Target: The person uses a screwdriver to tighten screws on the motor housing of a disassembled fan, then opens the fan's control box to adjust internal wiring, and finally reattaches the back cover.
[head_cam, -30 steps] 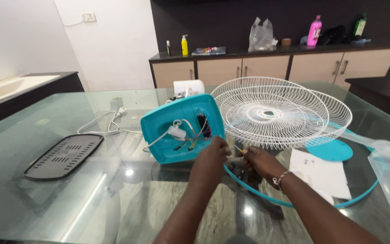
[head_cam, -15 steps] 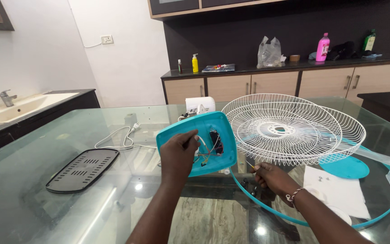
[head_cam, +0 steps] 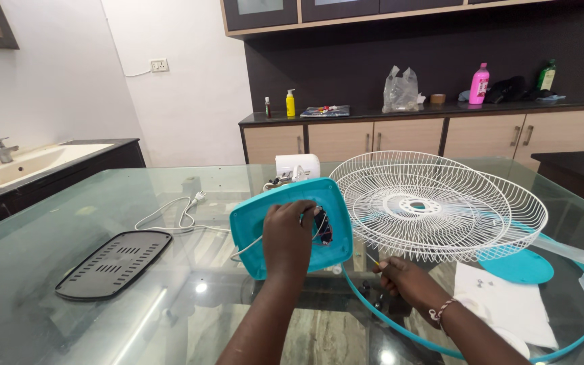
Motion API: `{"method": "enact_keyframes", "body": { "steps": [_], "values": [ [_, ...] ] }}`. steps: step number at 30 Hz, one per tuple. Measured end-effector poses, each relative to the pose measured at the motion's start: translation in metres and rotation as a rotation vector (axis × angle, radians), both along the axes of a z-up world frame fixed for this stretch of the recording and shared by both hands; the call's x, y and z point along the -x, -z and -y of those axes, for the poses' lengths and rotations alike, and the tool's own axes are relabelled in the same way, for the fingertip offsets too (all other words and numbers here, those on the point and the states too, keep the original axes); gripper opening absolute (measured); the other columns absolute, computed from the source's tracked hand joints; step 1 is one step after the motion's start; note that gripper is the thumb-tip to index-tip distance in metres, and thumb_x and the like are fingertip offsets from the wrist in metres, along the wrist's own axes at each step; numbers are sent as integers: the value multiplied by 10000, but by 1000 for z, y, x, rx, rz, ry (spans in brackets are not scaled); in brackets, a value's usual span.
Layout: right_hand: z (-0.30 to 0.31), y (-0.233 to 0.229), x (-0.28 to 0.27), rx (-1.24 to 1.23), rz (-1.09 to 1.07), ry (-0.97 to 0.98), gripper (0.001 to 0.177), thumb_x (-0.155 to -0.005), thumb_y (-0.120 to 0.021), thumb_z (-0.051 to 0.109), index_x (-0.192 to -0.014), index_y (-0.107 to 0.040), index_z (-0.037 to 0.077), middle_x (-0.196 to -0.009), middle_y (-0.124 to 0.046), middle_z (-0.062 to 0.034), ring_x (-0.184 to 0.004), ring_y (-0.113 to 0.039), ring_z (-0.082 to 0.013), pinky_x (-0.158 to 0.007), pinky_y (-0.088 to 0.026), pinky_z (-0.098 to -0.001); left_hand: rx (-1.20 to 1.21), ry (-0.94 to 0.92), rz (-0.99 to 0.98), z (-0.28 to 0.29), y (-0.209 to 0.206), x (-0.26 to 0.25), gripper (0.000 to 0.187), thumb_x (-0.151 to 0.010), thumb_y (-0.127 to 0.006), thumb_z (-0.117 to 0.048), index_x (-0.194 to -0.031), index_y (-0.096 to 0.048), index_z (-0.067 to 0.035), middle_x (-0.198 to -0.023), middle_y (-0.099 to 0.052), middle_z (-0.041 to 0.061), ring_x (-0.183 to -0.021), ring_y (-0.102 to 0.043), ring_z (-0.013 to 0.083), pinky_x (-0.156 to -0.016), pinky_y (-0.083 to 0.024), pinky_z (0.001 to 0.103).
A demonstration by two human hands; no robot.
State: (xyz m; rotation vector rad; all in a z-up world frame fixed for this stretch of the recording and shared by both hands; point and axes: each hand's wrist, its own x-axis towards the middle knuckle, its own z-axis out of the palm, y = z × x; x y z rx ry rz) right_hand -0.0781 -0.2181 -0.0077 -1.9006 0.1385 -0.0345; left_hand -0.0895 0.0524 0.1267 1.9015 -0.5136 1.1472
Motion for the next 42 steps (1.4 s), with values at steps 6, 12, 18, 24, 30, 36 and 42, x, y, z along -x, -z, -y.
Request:
{"method": "enact_keyframes", "body": {
  "steps": [6,12,18,24,30,36,42],
  "values": [
    [-1,3,3,31,-16,30,380,-1019,-514,368,-1125,-737,80,-837,-620,-45,-781,-571,-148,-755,-487,-298,28,-76,-182,14,2,-13,98,-861,-742,-196,-896,-801,-126,-845,-772,45,-896,-645,287,-867,-453,444],
    [-31,-21,24,326,195,84,259,-928,-641,316,-1019,-743,97,-810,-689,-55,-719,-649,-148,-703,-526,-318,86,-47,-266,18,6,-20,107,-856,-748,-187,-929,-803,-131,-867,-773,70,-892,-657,292,-837,-483,441],
    [-82,-89,54,274,299,306,274,-959,-672,354,-1117,-777,156,-691,-674,-108,-639,-597,-222,-652,-521,-375,159,-29,-290,16,4,-27,128,-847,-734,-152,-947,-794,-99,-901,-779,82,-919,-660,295,-831,-516,429],
    [-97,-156,20,404,647,247,388,-931,-631,282,-1303,-699,192,-1053,-711,-124,-871,-699,-245,-790,-549,-380,273,-15,-456,10,1,-24,155,-876,-721,-159,-989,-789,-78,-892,-780,107,-761,-718,291,-724,-540,405],
    [-104,-160,-13,336,536,213,381,-922,-648,257,-1298,-695,217,-1178,-740,-81,-1019,-738,-241,-884,-564,-369,389,98,-455,20,-3,-32,164,-858,-730,-134,-984,-798,-55,-885,-806,119,-769,-786,219,-704,-581,331],
    [-104,-157,-16,277,548,225,359,-920,-637,225,-1265,-735,220,-1163,-759,-56,-984,-756,-222,-870,-569,-356,376,103,-484,22,1,-39,176,-871,-717,-136,-1008,-801,-66,-909,-810,112,-781,-795,211,-712,-588,326],
    [-104,-156,-15,239,503,229,368,-918,-641,230,-1277,-724,212,-1135,-763,-56,-946,-761,-222,-853,-573,-356,230,10,-386,19,4,-37,178,-877,-711,-164,-1011,-806,-94,-912,-788,121,-798,-749,267,-726,-560,376]
  ]
}}
